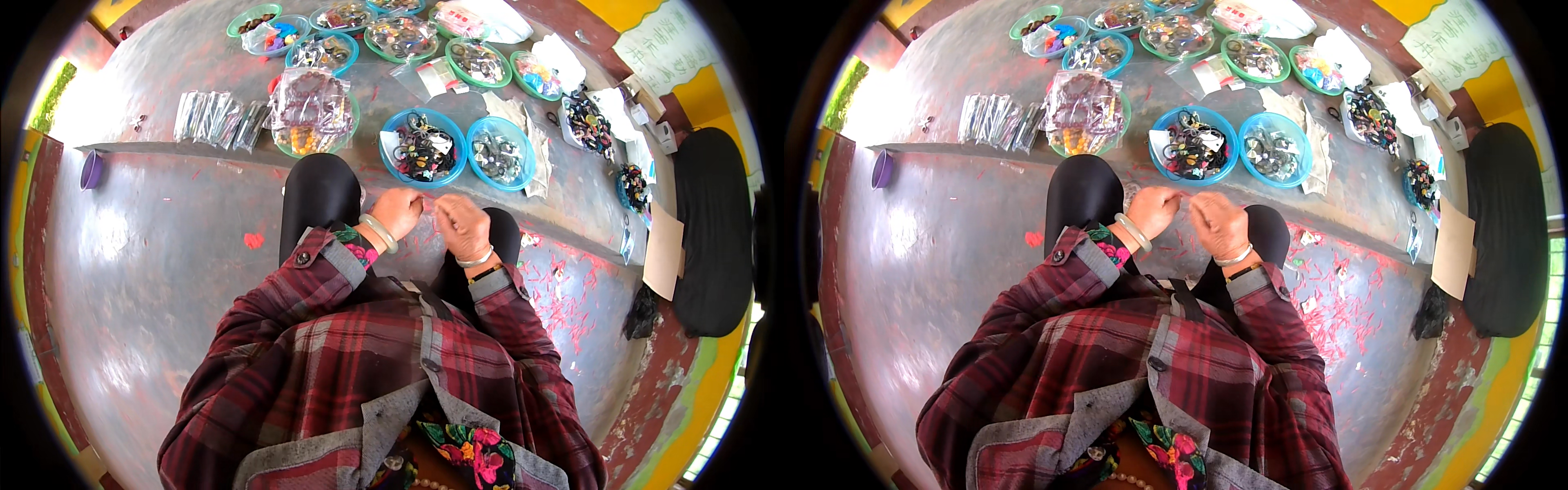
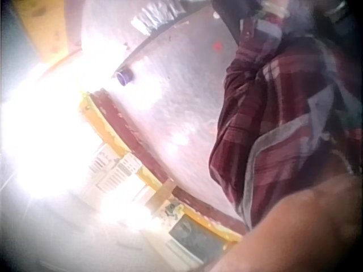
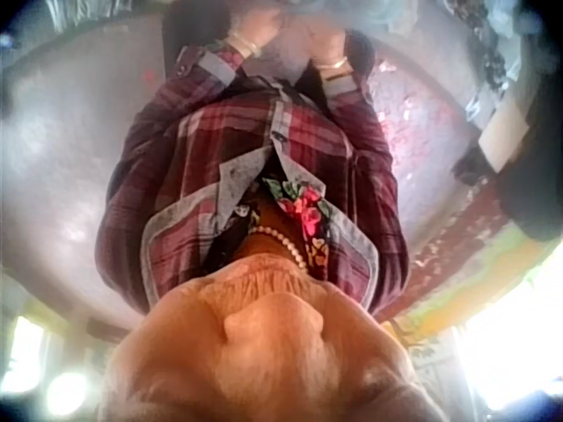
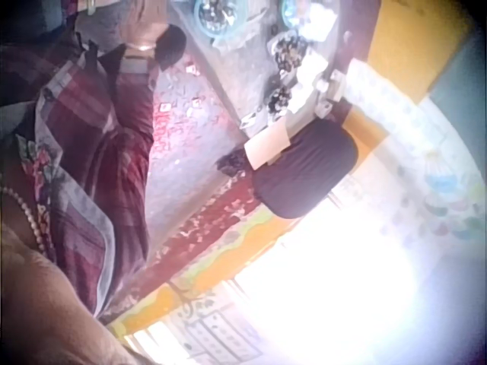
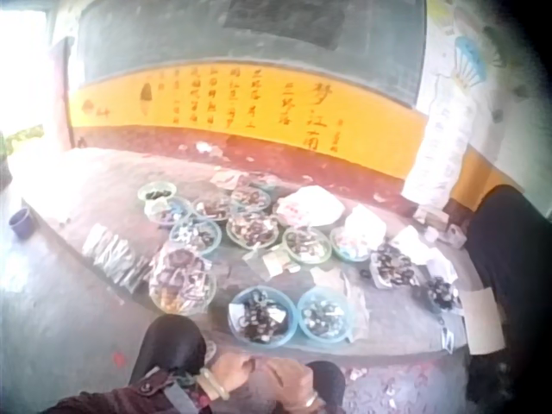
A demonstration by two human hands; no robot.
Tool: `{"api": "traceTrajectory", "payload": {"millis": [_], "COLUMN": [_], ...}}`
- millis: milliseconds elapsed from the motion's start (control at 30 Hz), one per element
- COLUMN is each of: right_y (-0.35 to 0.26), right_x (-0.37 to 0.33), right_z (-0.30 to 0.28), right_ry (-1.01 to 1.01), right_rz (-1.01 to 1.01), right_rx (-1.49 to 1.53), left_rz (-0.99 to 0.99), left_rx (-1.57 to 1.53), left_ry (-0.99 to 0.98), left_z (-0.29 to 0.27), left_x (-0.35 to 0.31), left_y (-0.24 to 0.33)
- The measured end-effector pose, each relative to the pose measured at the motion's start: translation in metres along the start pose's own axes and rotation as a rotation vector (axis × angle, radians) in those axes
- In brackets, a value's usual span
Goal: The person sits on the floor and assembles small keychains by hand. They pick up small plastic charms and metal rings from blue bowls, link the components together, and place the finished items into a pile.
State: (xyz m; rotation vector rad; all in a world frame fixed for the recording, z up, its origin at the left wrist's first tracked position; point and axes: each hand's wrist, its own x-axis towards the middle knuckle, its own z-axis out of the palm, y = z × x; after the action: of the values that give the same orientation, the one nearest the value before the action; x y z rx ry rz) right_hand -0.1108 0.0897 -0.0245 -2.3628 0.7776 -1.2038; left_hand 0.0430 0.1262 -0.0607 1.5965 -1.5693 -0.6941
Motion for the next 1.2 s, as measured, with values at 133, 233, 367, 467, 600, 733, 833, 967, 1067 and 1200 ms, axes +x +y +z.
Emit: {"api": "traceTrajectory", "payload": {"millis": [133,233,367,467,600,733,833,967,1067,1200], "right_y": [0.03,0.062,0.094,0.118,0.135,0.153,0.172,0.184,0.187,0.187], "right_x": [0.007,0.017,0.027,0.028,0.03,0.037,0.04,0.037,0.035,0.038], "right_z": [0.002,0.011,0.037,0.062,0.088,0.105,0.111,0.122,0.129,0.132], "right_ry": [0.062,-0.029,-0.211,-0.455,-0.524,-0.617,-0.69,-0.73,-0.73,-0.7], "right_rz": [0.344,0.408,0.369,0.384,0.364,0.478,0.569,0.569,0.564,0.538], "right_rx": [0.009,-0.111,-0.156,-0.249,-0.347,-0.462,-0.494,-0.514,-0.545,-0.587], "left_rz": [-0.027,0.049,0.076,0.012,-0.018,-0.035,-0.047,-0.089,-0.099,-0.101], "left_rx": [0.062,0.141,0.183,0.259,0.235,0.266,0.279,0.28,0.316,0.323], "left_ry": [-0.125,-0.216,-0.439,-0.555,-0.552,-0.571,-0.596,-0.623,-0.655,-0.652], "left_z": [0.002,0.008,0.016,0.019,0.023,0.02,0.019,0.016,0.015,0.02], "left_x": [-0.006,-0.01,-0.013,-0.013,-0.016,-0.016,-0.014,-0.012,-0.01,-0.011], "left_y": [0.005,0.001,-0.008,-0.008,-0.013,-0.017,-0.017,-0.01,-0.005,-0.011]}}
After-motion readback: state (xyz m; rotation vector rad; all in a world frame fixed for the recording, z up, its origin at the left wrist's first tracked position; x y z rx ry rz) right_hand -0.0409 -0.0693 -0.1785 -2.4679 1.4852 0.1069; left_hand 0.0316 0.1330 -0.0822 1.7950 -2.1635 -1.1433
